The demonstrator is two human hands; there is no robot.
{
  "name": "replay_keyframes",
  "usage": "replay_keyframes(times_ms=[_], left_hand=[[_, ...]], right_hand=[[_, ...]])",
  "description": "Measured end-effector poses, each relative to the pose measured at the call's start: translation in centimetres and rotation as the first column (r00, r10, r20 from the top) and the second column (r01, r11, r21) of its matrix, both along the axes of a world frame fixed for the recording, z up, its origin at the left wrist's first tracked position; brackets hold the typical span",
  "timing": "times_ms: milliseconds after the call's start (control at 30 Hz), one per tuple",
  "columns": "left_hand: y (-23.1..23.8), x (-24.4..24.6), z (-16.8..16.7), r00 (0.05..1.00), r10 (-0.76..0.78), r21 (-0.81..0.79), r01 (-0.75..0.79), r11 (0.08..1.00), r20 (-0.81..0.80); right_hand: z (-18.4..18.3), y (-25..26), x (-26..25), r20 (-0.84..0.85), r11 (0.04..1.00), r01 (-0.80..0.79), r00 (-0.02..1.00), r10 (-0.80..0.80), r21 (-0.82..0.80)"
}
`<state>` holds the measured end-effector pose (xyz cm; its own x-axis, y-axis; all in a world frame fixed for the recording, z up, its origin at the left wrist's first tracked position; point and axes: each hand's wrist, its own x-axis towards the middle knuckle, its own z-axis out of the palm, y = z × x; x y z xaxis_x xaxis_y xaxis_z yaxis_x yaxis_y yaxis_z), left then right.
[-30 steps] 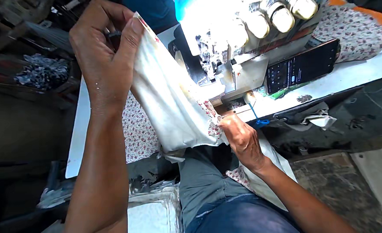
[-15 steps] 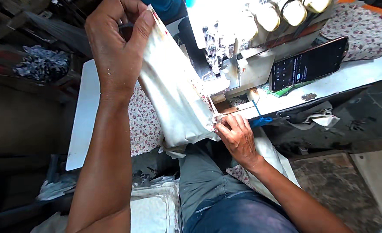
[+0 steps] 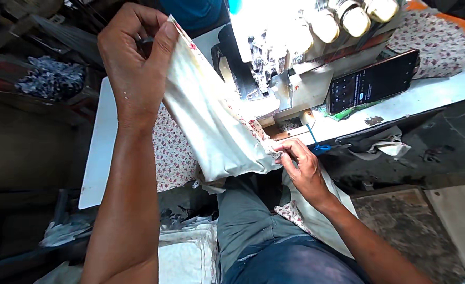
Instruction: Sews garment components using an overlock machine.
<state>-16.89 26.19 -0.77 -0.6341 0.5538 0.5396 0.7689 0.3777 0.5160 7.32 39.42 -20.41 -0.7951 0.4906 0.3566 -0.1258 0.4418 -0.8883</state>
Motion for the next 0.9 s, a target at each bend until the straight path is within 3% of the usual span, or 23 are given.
replay_keyframes(times_ms=[233, 400, 633, 767, 833, 900], left_hand=[[-0.8, -0.2, -0.1, 0.999, -0.034, 0.059, 0.034, 0.998, -0.017], [-3.5, 0.1, -0.9, 0.972, -0.223, 0.250, 0.197, 0.948, 0.081], [-7.6, 2.3, -2.7, 0.987, -0.161, 0.385, 0.143, 0.912, 0.016], [-12.0, 4.8, -2.7, 0.997, 0.078, 0.481, -0.073, 0.873, 0.009], [-14.1, 4.0, -1.2, 0.993, 0.116, 0.506, -0.090, 0.858, -0.021], [-15.2, -0.5, 0.8, 0.996, 0.022, 0.446, 0.018, 0.895, -0.085]], right_hand=[[0.2, 0.4, -0.4, -0.017, 0.972, 0.147, 0.989, -0.147, 0.184], [1.6, 2.1, 0.1, -0.077, 0.934, 0.195, 0.981, -0.180, 0.300], [3.6, 3.0, 1.0, -0.097, 0.952, 0.164, 0.985, -0.144, 0.260], [4.5, 2.0, 2.6, -0.026, 0.969, -0.044, 0.998, 0.052, 0.243], [6.1, 0.8, 4.2, -0.043, 0.951, -0.240, 0.967, 0.253, 0.194], [7.9, -0.8, 5.8, -0.123, 0.924, -0.355, 0.920, 0.372, 0.139]])
